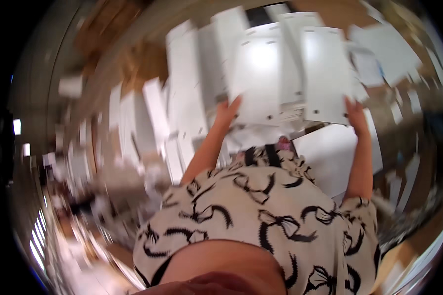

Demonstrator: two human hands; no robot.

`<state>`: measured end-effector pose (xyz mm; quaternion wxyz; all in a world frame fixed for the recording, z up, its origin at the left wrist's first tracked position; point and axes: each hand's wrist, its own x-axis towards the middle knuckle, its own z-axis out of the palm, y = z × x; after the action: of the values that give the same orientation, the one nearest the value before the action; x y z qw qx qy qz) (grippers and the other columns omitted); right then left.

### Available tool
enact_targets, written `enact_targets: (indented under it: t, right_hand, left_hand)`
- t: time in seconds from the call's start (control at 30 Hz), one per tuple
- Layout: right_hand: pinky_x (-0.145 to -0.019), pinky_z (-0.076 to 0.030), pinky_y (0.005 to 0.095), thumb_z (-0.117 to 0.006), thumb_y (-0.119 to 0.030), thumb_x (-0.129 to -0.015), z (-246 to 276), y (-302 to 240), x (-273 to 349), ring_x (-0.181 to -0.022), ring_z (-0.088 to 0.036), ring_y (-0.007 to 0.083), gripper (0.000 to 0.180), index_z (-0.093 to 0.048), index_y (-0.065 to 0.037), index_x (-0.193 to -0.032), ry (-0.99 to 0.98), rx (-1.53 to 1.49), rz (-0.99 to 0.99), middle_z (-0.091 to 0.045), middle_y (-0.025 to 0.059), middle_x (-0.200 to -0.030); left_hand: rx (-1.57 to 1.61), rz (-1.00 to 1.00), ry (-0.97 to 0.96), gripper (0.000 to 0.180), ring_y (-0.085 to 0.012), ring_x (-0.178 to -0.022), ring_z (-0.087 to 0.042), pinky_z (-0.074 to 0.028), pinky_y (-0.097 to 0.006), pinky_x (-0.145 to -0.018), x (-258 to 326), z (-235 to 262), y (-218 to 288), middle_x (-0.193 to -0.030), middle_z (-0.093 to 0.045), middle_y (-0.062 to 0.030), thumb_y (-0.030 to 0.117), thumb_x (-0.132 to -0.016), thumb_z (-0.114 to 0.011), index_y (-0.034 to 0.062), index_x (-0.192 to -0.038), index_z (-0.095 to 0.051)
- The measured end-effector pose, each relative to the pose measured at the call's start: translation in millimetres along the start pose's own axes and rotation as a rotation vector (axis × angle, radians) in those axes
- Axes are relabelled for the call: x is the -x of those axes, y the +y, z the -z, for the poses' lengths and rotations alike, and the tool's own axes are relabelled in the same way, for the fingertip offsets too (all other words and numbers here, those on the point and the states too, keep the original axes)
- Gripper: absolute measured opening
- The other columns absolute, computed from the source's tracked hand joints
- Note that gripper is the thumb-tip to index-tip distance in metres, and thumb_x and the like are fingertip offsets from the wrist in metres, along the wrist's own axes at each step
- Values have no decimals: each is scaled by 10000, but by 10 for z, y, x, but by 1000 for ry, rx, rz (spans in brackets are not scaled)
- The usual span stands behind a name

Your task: The person picks up several white furniture panels from a floor stack, carries them to a packaging station, and places them into a cardboard box with foam inserts. The person also retrieves foam corner pieces and cardboard supports, placing them into the box to secure the furniture panels.

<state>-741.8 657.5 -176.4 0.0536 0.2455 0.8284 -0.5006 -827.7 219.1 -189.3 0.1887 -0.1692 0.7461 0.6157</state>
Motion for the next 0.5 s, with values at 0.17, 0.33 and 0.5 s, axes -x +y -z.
enact_targets:
  t: [0.17,0.33,0.5]
  right_hand:
    - [-819,-421,256,-515,-318,-907,-346,-566,278,-929,-538,128,416,-532,33,-1132,29,-259,77,-603,84,-1025]
    - [-649,-394,213,-529,-321,-902,-1305,-1161,576,-727,-458,60,355,-566,12,-1018,-25,-249,234,-540,-4,-794]
    - [-555,-322,232,-564,-338,-879,-3007,-1481,543,-638,-348,59,338,-581,-7,-815,-202,-326,195,-439,-42,-674]
  left_hand:
    - [141,100,12,408,-90,-669,-513,-394,-238,-575,634,502,-71,-806,-606,-11,375,-796,-648,3,-962,-619]
    - [383,119,238,360,-75,-686,-567,-414,-224,-543,1403,1534,-553,-851,-629,-10,328,-826,-635,46,-1044,-588]
    - [447,-7,585,442,-79,-682,-550,-444,-219,-554,1696,2607,-1022,-865,-611,-50,296,-813,-662,-52,-1056,-540]
